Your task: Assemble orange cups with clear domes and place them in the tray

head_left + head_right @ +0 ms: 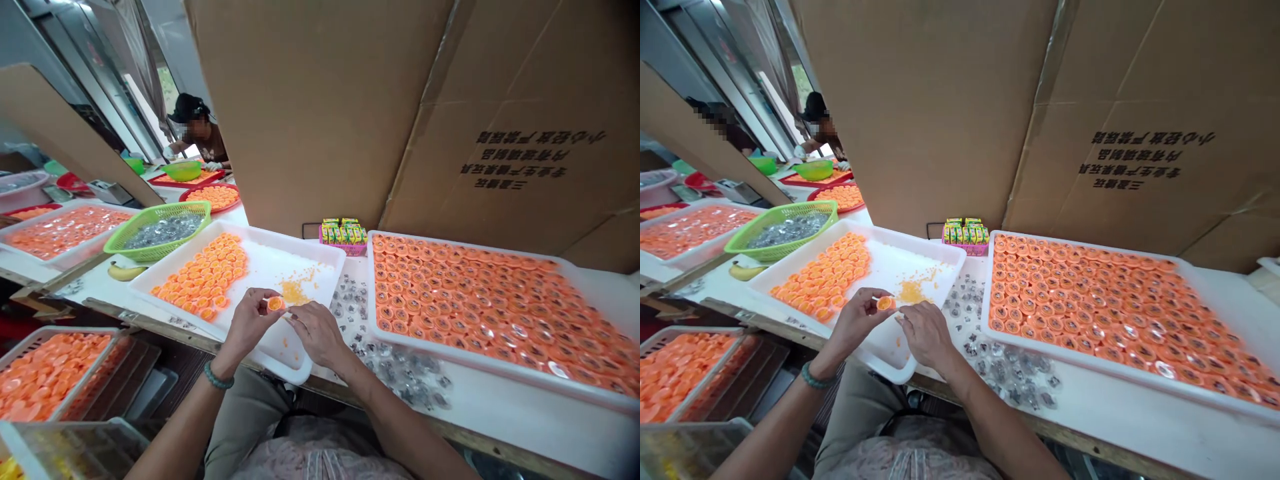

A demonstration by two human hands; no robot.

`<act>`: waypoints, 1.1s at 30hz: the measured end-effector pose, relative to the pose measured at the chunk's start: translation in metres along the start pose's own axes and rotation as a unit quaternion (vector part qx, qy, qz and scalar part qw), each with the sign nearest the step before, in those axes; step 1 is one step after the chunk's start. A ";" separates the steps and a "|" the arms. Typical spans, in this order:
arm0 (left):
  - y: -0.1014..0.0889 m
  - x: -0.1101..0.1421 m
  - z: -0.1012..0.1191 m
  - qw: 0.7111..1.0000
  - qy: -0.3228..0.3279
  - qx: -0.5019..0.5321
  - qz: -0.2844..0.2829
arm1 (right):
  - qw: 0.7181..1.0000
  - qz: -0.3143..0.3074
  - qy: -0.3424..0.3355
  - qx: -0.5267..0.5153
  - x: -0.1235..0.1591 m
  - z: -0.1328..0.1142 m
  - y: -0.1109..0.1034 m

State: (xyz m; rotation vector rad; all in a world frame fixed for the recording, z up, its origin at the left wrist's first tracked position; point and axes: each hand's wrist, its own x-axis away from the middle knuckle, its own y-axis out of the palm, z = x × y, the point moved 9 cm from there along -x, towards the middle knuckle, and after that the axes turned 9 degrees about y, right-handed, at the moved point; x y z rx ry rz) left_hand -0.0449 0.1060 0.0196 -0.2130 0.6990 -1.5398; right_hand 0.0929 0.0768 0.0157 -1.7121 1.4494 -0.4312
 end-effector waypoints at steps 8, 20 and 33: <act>0.019 0.009 0.002 0.979 -0.044 0.199 -0.017 | 0.990 0.069 0.037 -0.118 0.002 0.011 -0.009; 0.018 0.012 -0.005 0.990 -0.024 0.141 0.002 | 0.982 0.142 -0.125 0.020 0.017 -0.034 -0.022; 0.026 0.013 -0.014 0.942 -0.119 0.312 -0.040 | 0.974 0.201 -0.039 -0.093 0.025 -0.005 -0.053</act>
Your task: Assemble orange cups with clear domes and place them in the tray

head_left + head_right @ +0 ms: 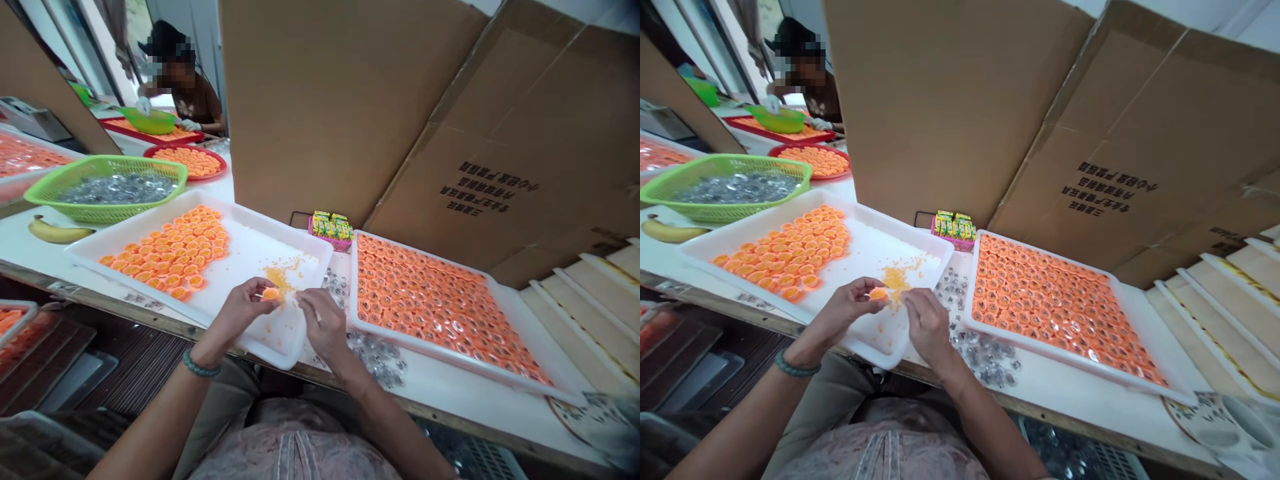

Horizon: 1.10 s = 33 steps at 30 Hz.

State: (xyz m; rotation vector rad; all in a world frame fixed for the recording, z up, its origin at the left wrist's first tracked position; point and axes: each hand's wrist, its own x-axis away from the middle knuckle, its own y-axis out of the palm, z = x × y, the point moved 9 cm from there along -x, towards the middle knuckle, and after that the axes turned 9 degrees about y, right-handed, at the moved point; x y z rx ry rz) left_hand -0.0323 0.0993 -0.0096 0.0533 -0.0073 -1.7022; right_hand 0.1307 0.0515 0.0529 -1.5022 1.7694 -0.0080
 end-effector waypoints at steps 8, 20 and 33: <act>0.016 0.000 0.003 0.997 -0.051 0.056 -0.017 | 0.931 -0.178 0.124 0.294 0.041 0.070 -0.013; 0.019 -0.002 -0.013 0.993 -0.067 0.088 0.039 | 0.856 -0.228 0.102 0.453 0.049 0.095 0.034; 0.024 0.001 -0.010 0.990 -0.071 0.121 0.029 | 0.923 -0.104 0.085 0.361 0.062 0.087 0.015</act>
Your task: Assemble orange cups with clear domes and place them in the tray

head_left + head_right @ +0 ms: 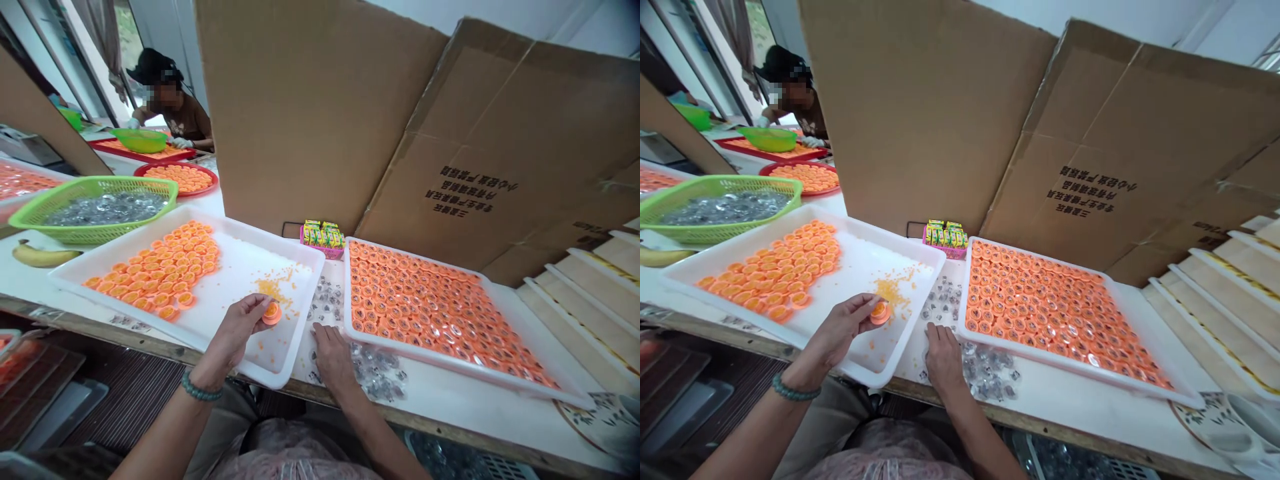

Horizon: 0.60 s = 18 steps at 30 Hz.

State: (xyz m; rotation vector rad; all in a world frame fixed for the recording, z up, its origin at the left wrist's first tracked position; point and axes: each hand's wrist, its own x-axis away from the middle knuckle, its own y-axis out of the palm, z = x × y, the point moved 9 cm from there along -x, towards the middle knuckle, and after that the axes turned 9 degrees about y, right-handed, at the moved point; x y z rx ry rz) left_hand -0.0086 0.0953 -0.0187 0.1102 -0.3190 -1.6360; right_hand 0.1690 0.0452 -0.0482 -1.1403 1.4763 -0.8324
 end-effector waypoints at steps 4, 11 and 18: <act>-0.002 -0.001 -0.003 1.000 -0.009 0.003 0.004 | 0.990 0.058 0.005 -0.132 -0.002 0.004 -0.017; 0.002 0.000 -0.004 0.999 -0.018 -0.025 -0.018 | 0.914 0.052 0.109 -0.388 -0.021 0.011 -0.055; 0.002 0.002 0.000 1.000 -0.014 -0.016 0.006 | 0.925 -0.082 -0.047 -0.369 -0.043 -0.060 -0.065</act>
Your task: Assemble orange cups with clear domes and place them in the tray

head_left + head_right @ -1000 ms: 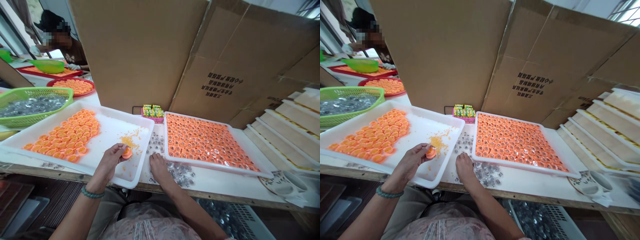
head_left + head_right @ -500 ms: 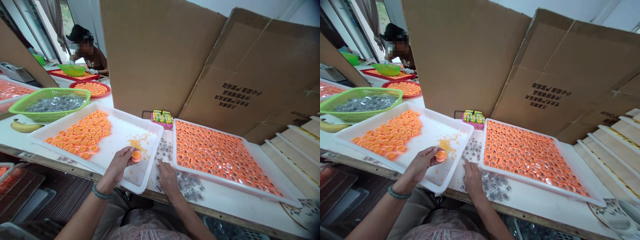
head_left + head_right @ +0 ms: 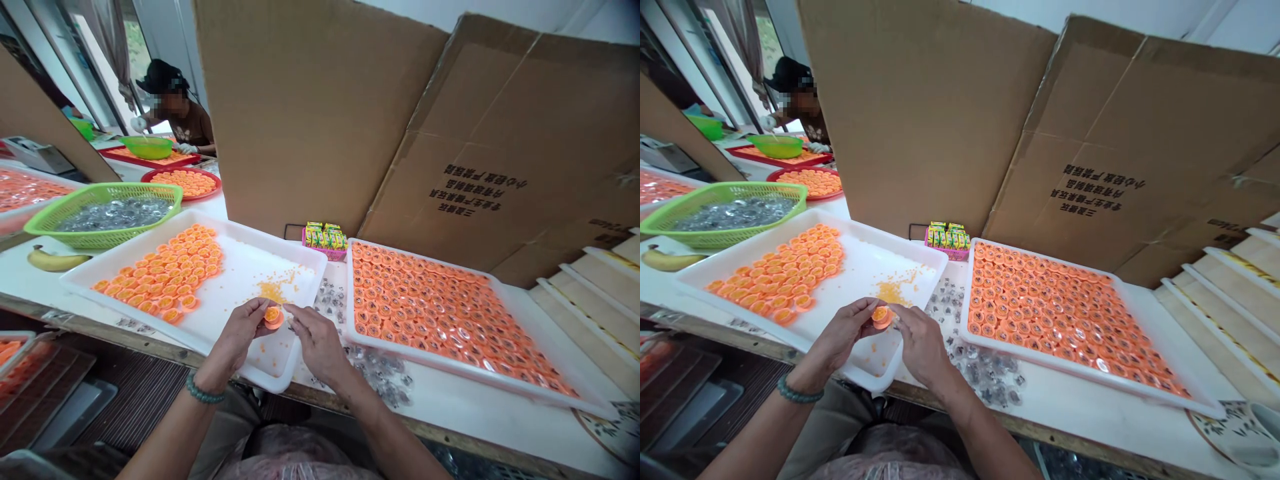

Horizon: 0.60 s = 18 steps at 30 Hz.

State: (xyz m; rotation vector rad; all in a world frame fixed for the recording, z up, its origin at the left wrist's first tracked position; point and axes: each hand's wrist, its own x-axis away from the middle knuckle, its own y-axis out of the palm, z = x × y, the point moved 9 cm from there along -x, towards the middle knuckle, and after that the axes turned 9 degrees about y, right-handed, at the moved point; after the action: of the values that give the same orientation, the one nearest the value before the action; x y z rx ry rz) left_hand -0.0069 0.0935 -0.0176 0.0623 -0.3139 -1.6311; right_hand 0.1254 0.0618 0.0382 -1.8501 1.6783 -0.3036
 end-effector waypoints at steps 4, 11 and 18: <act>0.007 0.003 0.005 0.998 0.006 0.039 -0.046 | 0.986 -0.063 -0.034 0.148 -0.003 -0.009 0.018; 0.012 0.004 0.012 0.995 0.063 -0.011 -0.079 | 0.955 -0.094 -0.053 0.278 -0.005 -0.008 0.023; 0.006 0.001 0.008 0.995 0.076 -0.032 -0.054 | 0.939 -0.028 -0.038 0.342 -0.008 -0.004 0.012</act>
State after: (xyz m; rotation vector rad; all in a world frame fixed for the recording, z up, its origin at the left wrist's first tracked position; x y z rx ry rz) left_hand -0.0026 0.0935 -0.0083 0.1561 -0.1435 -1.7308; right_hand 0.1120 0.0682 0.0359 -1.3583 1.2439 -0.7267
